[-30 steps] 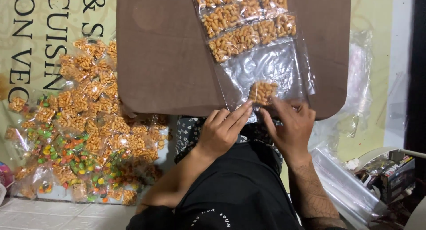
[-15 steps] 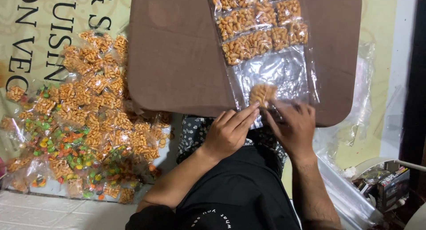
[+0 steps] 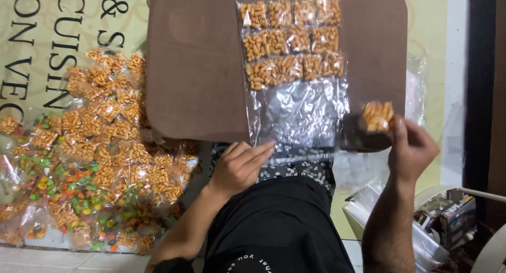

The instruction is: Manually packing small snack packets into a larger plastic bag in an organized grid pattern.

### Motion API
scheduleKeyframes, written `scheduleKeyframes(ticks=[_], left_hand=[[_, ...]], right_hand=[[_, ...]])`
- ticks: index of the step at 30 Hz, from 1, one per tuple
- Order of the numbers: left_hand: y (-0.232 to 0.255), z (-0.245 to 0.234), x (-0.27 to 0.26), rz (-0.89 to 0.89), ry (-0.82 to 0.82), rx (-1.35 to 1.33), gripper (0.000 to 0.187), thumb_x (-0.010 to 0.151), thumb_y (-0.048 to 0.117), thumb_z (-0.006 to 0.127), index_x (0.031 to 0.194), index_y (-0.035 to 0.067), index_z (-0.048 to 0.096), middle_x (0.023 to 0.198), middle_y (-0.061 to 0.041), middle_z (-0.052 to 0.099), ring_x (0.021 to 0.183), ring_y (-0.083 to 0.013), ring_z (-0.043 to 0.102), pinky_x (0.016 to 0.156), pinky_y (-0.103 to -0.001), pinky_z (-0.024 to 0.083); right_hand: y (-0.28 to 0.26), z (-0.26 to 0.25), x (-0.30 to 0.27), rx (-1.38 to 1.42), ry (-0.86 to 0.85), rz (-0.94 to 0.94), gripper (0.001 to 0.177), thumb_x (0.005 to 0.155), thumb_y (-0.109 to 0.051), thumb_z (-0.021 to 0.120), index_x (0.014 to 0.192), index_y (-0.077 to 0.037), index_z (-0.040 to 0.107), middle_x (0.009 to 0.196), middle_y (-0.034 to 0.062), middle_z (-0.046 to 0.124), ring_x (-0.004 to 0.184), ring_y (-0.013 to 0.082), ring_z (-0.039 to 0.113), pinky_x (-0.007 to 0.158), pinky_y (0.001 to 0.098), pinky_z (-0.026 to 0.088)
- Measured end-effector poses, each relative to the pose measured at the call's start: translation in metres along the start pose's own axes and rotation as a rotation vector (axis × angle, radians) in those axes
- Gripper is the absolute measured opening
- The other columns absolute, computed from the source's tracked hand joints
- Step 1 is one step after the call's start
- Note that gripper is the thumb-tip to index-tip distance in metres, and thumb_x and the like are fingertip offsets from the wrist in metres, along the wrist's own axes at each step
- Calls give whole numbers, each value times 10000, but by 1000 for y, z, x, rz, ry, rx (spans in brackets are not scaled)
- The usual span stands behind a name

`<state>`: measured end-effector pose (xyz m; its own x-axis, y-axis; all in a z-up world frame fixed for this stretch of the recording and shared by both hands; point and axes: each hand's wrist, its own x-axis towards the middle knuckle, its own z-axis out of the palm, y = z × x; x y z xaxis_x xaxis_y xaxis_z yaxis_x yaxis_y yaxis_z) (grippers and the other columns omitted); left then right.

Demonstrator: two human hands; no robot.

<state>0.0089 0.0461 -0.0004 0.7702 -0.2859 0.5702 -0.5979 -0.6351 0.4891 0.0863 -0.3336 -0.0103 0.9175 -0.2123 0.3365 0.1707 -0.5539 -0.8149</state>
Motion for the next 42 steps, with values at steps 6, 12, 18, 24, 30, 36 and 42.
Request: scheduleKeyframes(ticks=[6,12,18,24,30,36,42], left_hand=[[-1,-18,-21,42,-26,-38,295,810,-35,685,1088,24,762,1213,-33,738,795,-152,598,735,-281,491],[-30,-12,-43,56,55,164,361,854,41,596,1208,66,662,1234,-64,691,961,-169,620,867,-332,514],[-49,-10,3,111,30,423,464,910,69,520,1342,155,665,1350,-114,646,1200,-315,614,968,-447,488],[-56,-6,24,124,-19,352,298,939,121,529,1171,161,712,1262,-76,678,1202,-305,636,996,-462,488],[-56,-3,23,-56,-51,278,241,1004,197,583,1200,198,724,1271,-44,686,1233,-288,630,988,-440,496],[-73,-5,29,-136,-22,240,111,1007,221,669,1066,187,757,1175,7,736,1201,-258,651,970,-420,502],[-59,-7,32,-238,49,117,72,988,219,664,929,191,695,775,50,705,891,-191,681,807,-349,501]], right_hand=[[-18,34,60,-204,-134,-51,249,1084,-47,691,1297,77,730,1071,228,674,929,268,667,809,343,562],[-14,39,44,-522,-149,-294,337,990,-31,753,1325,-9,732,1094,181,554,1011,302,533,866,411,475],[-6,43,13,-404,-273,-598,660,737,-24,845,1368,-176,727,1323,203,638,1144,429,619,922,486,484],[-26,52,13,-427,-355,-649,460,905,-54,789,1310,-268,742,1374,165,649,1215,399,642,948,490,512],[-37,60,26,-321,-453,-674,211,994,-81,713,1179,-164,775,1369,139,697,1307,367,629,1103,507,471],[-36,61,32,-262,-556,-573,193,978,-31,631,1133,-41,745,1208,136,763,1225,309,694,1167,480,440],[26,59,19,-308,-399,-428,239,1114,-206,617,931,-119,744,738,72,670,822,311,703,1019,423,520]])
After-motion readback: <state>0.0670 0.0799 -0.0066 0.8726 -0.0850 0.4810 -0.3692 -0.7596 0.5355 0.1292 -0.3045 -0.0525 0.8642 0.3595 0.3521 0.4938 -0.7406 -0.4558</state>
